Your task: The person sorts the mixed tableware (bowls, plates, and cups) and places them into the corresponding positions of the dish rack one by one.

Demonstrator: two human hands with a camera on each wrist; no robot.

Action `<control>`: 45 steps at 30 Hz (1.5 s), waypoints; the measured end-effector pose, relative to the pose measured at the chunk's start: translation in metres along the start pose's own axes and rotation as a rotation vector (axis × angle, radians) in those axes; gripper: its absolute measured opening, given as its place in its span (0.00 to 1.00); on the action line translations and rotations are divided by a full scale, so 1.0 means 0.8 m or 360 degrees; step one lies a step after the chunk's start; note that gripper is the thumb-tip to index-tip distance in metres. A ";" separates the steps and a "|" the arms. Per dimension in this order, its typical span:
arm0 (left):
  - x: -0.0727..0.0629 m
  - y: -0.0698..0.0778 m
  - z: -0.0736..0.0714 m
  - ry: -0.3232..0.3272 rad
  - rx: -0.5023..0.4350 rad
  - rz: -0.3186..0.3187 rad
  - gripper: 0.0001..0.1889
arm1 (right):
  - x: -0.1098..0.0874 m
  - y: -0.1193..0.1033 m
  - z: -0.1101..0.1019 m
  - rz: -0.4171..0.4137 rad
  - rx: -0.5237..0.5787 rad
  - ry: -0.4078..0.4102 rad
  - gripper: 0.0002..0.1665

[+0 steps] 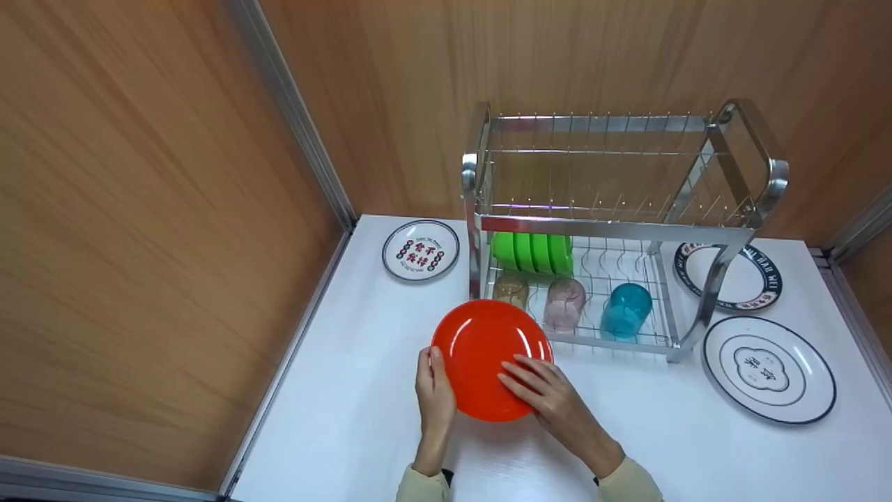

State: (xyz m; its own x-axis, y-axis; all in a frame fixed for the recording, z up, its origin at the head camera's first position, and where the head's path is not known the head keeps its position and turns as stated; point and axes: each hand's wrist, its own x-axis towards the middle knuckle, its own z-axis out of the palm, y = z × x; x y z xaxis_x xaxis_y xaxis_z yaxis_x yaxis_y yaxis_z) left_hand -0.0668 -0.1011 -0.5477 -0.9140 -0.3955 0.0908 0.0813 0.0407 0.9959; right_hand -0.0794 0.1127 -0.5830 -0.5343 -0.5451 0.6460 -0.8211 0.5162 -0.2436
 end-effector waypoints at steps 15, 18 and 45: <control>0.042 0.042 0.036 -0.0256 -0.0161 0.0105 0.17 | 0.005 -0.003 -0.032 0.0103 0.0086 0.0437 0.20; 0.052 0.042 0.045 -0.0281 -0.0200 0.0187 0.14 | 0.005 -0.003 -0.036 0.0138 0.0186 0.0478 0.19; 0.150 -0.003 0.114 -0.0281 0.0007 0.0200 0.31 | 0.036 -0.031 -0.078 0.0683 0.0467 0.0849 0.23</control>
State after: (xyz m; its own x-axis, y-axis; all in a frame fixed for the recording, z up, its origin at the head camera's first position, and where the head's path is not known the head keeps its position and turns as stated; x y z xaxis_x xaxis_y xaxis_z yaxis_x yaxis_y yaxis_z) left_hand -0.2133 -0.0648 -0.5396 -0.9523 -0.2202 0.2114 0.1975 0.0836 0.9767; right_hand -0.0616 0.1257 -0.5133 -0.7114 0.0978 0.6959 -0.6221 0.3731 -0.6883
